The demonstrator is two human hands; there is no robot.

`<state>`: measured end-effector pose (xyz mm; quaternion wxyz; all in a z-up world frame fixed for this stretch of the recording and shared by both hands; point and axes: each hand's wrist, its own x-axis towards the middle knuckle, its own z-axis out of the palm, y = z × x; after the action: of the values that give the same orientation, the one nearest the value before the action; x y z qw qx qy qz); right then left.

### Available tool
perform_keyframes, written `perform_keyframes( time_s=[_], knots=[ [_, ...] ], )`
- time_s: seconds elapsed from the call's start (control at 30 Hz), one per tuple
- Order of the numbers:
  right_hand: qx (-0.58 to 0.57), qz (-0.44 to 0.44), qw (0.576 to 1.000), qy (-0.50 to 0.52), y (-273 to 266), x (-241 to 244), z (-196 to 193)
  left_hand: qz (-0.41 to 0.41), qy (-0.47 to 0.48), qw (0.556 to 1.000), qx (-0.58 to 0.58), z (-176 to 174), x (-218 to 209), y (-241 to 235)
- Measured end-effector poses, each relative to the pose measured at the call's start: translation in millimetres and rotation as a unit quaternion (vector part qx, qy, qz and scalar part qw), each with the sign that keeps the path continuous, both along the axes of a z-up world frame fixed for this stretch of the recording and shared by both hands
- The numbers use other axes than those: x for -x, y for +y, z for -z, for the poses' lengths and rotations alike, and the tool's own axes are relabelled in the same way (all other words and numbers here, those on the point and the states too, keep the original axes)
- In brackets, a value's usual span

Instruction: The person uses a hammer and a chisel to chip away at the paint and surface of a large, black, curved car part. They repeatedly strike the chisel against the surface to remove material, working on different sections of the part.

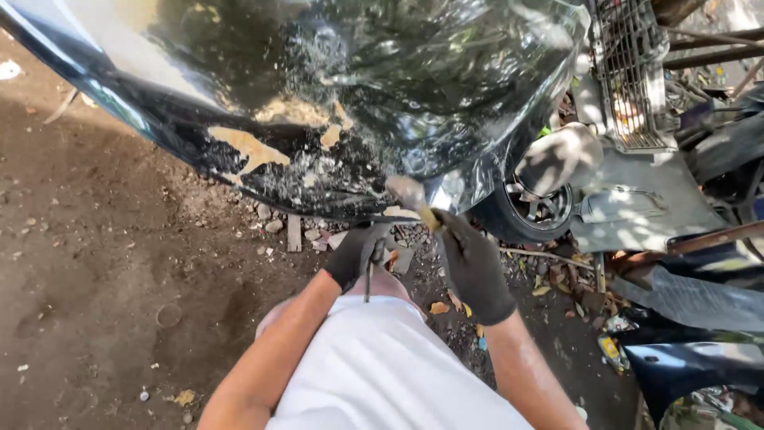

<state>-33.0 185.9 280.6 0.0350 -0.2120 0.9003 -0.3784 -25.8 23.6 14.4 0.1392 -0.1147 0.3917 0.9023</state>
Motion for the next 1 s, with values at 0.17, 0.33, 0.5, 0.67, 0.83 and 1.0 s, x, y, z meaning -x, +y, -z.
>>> perform_keyframes(
  time_s=[0.17, 0.33, 0.5, 0.67, 0.83, 1.0],
  knots=[
    [0.028, -0.034, 0.997, 0.059, -24, 0, -31, 0.017, -0.017, 0.998, 0.053, -10, 7, -7],
    [-0.021, -0.046, 0.998, 0.024, -34, 20, -3, 0.072, 0.111, 0.953, 0.272, -27, 3, -16],
    [-0.086, -0.08, 0.99, 0.081, -38, 38, 7, 0.063, 0.169, 0.931, 0.317, -17, 14, -15],
    [-0.017, -0.088, 0.993, 0.08, -43, 28, -21, 0.047, 0.11, 0.972, 0.203, -52, 11, -9],
    [-0.223, -0.013, 0.973, -0.049, -42, 39, -11, 0.045, -0.038, 0.992, 0.114, -53, 14, -10],
    [-0.029, -0.087, 0.987, 0.133, -45, 34, -1, -0.06, 0.164, 0.98, 0.092, -21, 8, -4]
  ],
)
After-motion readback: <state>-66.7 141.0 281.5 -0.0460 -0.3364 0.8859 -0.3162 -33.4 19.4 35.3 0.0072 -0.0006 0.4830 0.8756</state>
